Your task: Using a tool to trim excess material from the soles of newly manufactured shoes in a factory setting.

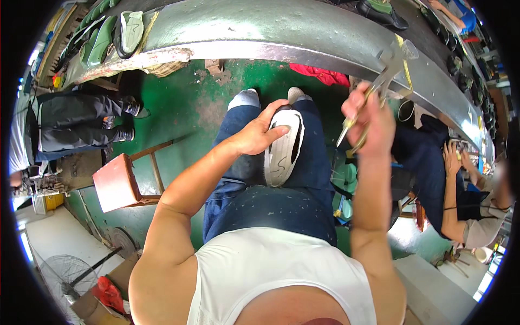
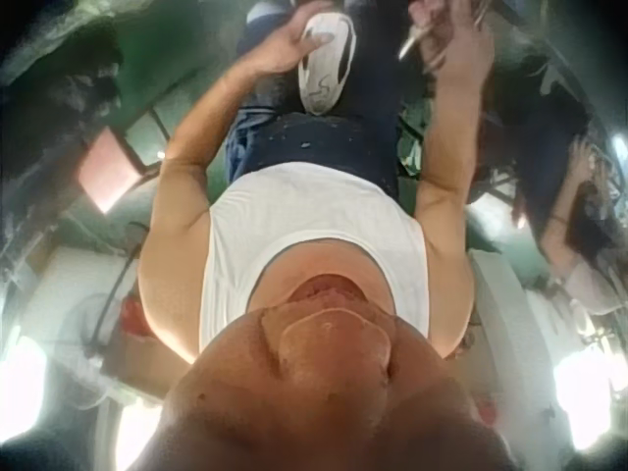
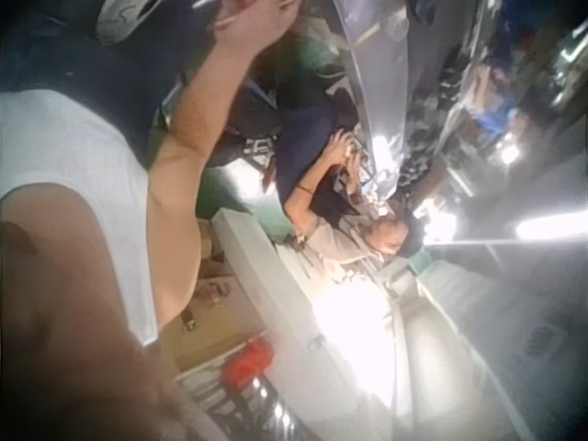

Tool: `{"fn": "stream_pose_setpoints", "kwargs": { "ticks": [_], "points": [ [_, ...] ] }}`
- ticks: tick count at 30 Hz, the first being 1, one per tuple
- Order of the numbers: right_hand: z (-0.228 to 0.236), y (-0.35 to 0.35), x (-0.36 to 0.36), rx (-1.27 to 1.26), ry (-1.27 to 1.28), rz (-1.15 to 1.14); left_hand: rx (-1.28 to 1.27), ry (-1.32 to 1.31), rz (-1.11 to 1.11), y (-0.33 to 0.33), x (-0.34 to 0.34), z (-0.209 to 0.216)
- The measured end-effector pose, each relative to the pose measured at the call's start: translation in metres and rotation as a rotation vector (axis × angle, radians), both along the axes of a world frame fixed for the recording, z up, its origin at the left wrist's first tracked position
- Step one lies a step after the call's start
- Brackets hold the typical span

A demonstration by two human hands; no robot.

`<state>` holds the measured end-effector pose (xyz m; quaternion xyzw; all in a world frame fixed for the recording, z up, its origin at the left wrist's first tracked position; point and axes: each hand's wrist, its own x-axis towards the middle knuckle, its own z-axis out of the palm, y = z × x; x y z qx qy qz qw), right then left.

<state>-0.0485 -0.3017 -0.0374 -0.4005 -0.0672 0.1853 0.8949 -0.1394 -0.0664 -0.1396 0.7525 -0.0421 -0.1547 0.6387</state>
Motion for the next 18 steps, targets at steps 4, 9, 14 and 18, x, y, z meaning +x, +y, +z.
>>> {"fn": "stream_pose_setpoints", "kwargs": {
  "ticks": [4,9,14,18],
  "points": [
    [-0.007,-0.021,-0.023,-0.972,-0.341,0.371,-0.051,0.011,0.067,0.012,0.001,-0.001],
    [-0.051,-0.011,-0.07,-1.239,-0.444,0.552,-0.068,0.004,0.055,0.01,0.002,-0.011],
    [-0.054,-0.007,-0.074,-1.312,-0.658,0.411,0.024,-0.051,-0.007,0.008,0.002,-0.011],
    [-0.063,-0.005,-0.05,-0.879,-0.197,0.626,0.136,-0.071,-0.017,0.005,0.003,-0.006]
  ]
}}
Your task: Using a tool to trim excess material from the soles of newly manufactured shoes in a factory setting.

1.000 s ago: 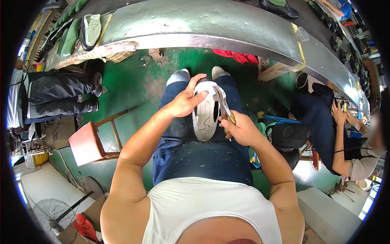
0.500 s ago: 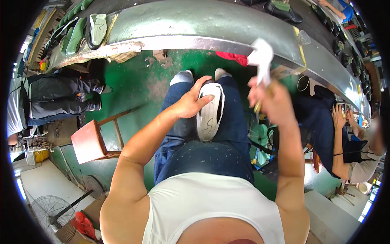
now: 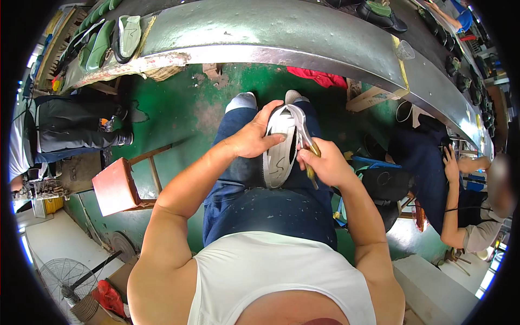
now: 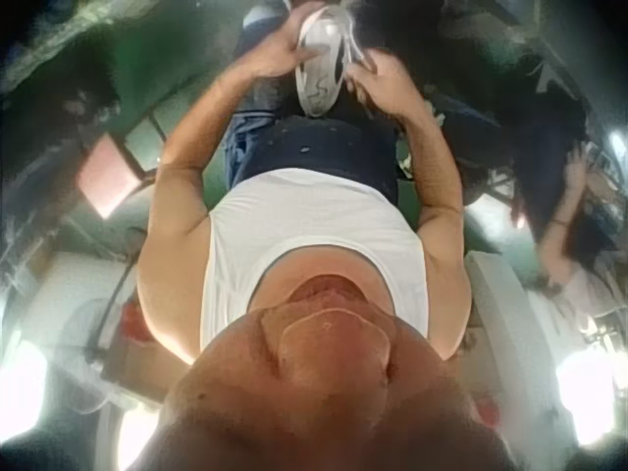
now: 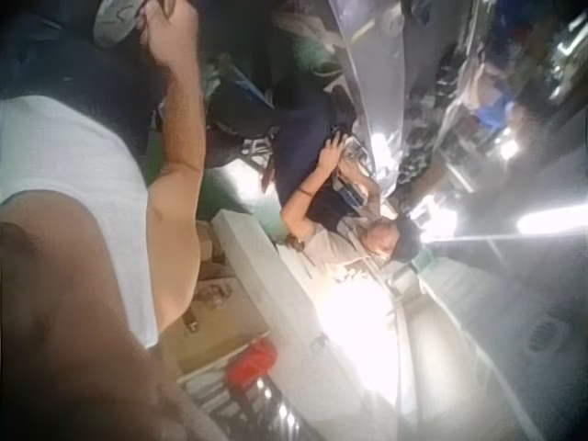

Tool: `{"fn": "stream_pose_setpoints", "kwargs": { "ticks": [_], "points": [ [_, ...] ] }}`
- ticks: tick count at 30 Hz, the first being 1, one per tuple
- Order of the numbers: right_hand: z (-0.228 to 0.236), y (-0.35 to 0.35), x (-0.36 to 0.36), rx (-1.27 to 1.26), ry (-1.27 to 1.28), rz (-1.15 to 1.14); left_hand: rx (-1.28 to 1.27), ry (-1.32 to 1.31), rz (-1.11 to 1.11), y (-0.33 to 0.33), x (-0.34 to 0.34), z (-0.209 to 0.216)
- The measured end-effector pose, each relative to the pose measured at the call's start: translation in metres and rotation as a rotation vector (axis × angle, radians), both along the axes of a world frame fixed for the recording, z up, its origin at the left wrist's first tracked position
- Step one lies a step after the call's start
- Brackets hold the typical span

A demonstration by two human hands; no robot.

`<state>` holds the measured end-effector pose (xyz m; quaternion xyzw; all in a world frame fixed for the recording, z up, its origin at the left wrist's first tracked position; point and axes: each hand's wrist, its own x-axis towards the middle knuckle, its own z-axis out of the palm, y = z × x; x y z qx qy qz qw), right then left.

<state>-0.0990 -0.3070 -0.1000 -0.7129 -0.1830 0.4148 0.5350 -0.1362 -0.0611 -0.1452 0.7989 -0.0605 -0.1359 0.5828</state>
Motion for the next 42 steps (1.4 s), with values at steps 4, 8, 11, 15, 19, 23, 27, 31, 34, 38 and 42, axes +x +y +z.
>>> {"fn": "stream_pose_setpoints", "kwargs": {
  "ticks": [4,8,11,15,19,23,27,31,34,38,42],
  "points": [
    [0.002,0.012,-0.011,0.229,0.464,-0.166,-0.07,0.022,0.036,0.003,-0.004,0.007],
    [-0.01,0.008,-0.02,0.096,0.302,-0.108,-0.149,0.058,0.141,0.006,-0.002,-0.002],
    [-0.003,0.01,-0.004,0.067,0.305,-0.055,-0.184,-0.02,0.193,0.005,0.002,-0.009],
    [-0.018,0.01,-0.002,-0.012,0.096,-0.02,-0.21,0.016,0.253,-0.001,0.001,-0.013],
    [-0.046,0.016,-0.007,-0.174,-0.498,0.02,-0.317,-0.005,0.288,0.003,0.0,-0.024],
    [-0.056,0.022,-0.012,-0.224,-0.803,-0.028,-0.289,-0.028,0.298,0.009,-0.002,-0.026],
    [-0.028,0.014,-0.021,-0.388,-0.845,0.108,-0.41,-0.078,0.289,0.01,-0.009,-0.013],
    [-0.001,0.009,-0.026,-0.592,-0.896,0.2,-0.535,0.075,0.488,-0.011,-0.004,-0.007],
    [0.009,-0.012,-0.018,-0.41,-0.807,0.218,-0.441,0.037,0.499,-0.012,-0.003,-0.003],
    [0.004,-0.042,-0.028,-0.011,-0.476,0.227,-0.256,-0.187,0.33,-0.017,-0.024,0.015],
    [-0.001,-0.004,-0.024,0.314,-0.385,-0.28,-0.18,-0.361,0.074,-0.029,-0.064,0.041]
  ]
}}
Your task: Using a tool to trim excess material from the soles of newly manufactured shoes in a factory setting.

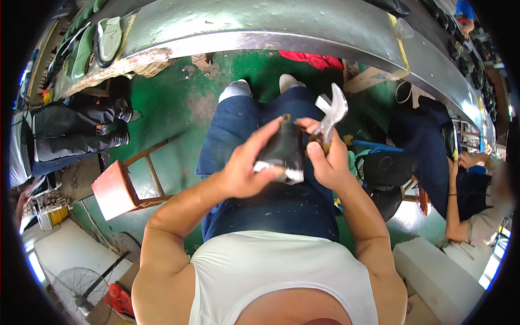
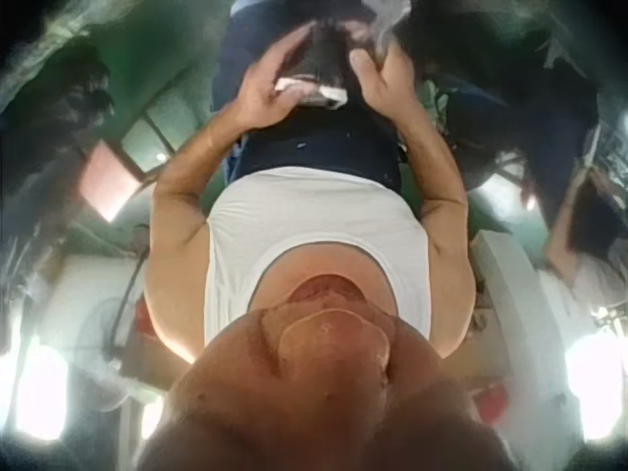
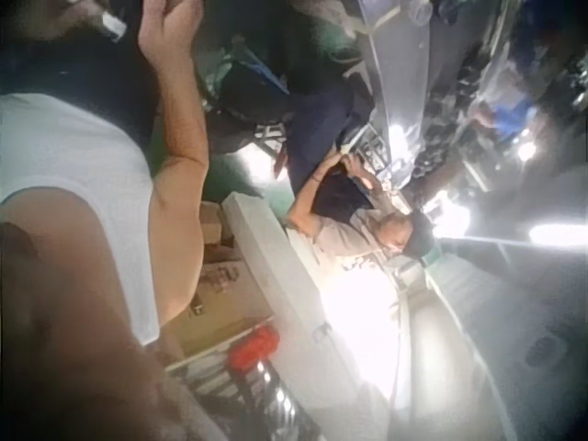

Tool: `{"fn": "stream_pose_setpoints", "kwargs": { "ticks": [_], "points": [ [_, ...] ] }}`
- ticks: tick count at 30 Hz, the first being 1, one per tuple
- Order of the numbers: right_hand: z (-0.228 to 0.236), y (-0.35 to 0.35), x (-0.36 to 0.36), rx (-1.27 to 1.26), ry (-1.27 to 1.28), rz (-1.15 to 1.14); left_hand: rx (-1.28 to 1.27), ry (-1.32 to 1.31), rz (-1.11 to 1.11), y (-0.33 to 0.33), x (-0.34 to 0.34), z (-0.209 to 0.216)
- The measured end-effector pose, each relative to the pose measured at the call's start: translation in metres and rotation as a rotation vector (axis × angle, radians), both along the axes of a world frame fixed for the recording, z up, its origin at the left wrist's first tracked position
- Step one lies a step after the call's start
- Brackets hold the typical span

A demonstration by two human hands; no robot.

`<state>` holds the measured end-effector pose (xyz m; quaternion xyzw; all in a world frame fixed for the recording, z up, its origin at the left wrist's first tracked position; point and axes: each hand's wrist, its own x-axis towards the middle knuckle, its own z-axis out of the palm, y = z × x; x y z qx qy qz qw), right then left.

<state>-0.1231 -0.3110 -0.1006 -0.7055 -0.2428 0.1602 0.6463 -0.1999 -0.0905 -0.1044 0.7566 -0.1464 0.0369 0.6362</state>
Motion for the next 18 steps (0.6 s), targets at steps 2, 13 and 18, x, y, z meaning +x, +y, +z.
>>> {"fn": "stream_pose_setpoints", "kwargs": {
  "ticks": [2,13,18],
  "points": [
    [-0.005,0.012,-0.001,0.099,-0.08,0.066,0.193,-0.2,0.022,-0.008,-0.01,0.002],
    [0.004,0.025,0.011,-0.138,-0.156,0.087,0.45,-0.193,0.312,-0.022,-0.027,-0.004],
    [-0.034,0.034,0.051,-0.313,-0.111,-0.207,-0.024,0.337,0.256,-0.017,-0.011,-0.088]
  ]
}}
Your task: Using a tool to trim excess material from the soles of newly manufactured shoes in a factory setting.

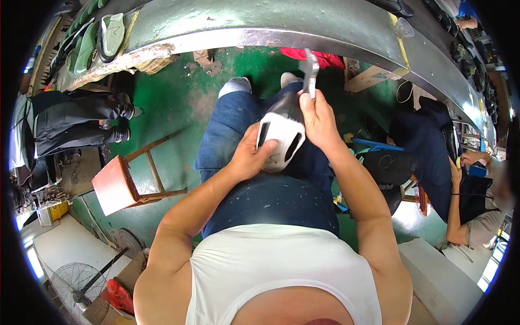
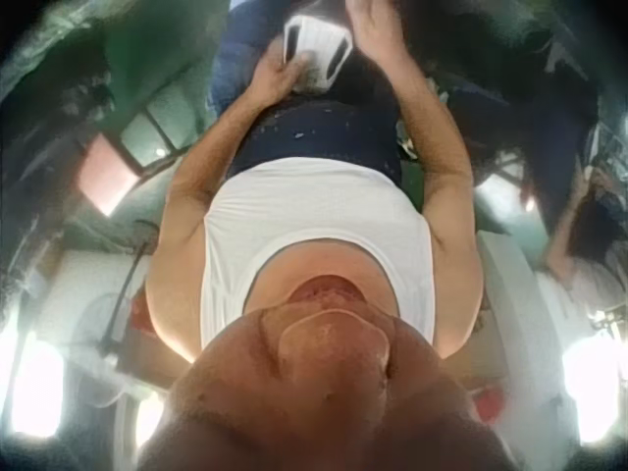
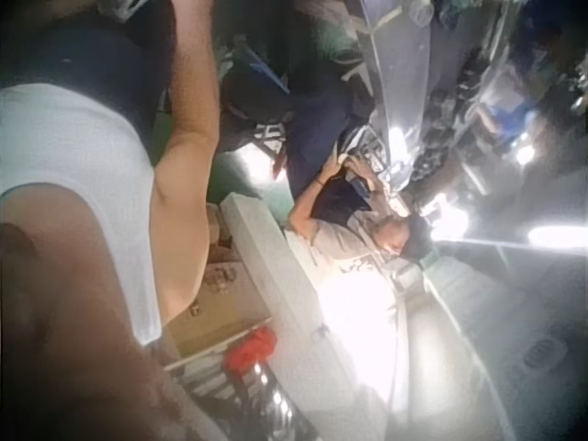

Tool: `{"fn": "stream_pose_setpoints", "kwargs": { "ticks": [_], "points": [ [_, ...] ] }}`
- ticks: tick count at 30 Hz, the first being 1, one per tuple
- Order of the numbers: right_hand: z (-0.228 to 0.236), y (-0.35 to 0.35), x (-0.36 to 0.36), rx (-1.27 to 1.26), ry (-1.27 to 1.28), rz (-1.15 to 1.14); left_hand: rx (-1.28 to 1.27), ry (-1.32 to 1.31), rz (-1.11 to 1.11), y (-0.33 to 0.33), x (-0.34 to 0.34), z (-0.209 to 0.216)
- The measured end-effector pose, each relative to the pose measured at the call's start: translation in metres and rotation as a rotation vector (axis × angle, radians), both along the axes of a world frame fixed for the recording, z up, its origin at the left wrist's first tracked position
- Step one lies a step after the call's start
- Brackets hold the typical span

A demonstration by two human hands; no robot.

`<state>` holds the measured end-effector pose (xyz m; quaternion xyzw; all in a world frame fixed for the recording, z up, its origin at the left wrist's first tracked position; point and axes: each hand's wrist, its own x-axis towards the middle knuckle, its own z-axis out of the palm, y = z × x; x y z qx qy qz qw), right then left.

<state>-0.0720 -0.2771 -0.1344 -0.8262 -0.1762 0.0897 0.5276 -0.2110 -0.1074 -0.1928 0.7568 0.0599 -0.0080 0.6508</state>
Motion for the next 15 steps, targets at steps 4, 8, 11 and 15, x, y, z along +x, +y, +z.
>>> {"fn": "stream_pose_setpoints", "kwargs": {
  "ticks": [4,8,11,15],
  "points": [
    [-0.041,-0.018,-0.005,-0.062,0.159,-0.127,0.083,0.246,-0.027,0.01,0.025,0.01],
    [-0.055,-0.025,-0.04,-0.135,0.371,-0.07,0.086,0.229,-0.106,0.012,0.033,0.004],
    [-0.058,-0.036,-0.042,-0.26,0.435,0.019,-0.028,0.239,-0.198,0.02,0.039,0.01],
    [-0.039,-0.05,-0.029,-0.388,0.454,0.127,-0.369,0.415,-0.32,0.03,0.043,-0.004]
  ]
}}
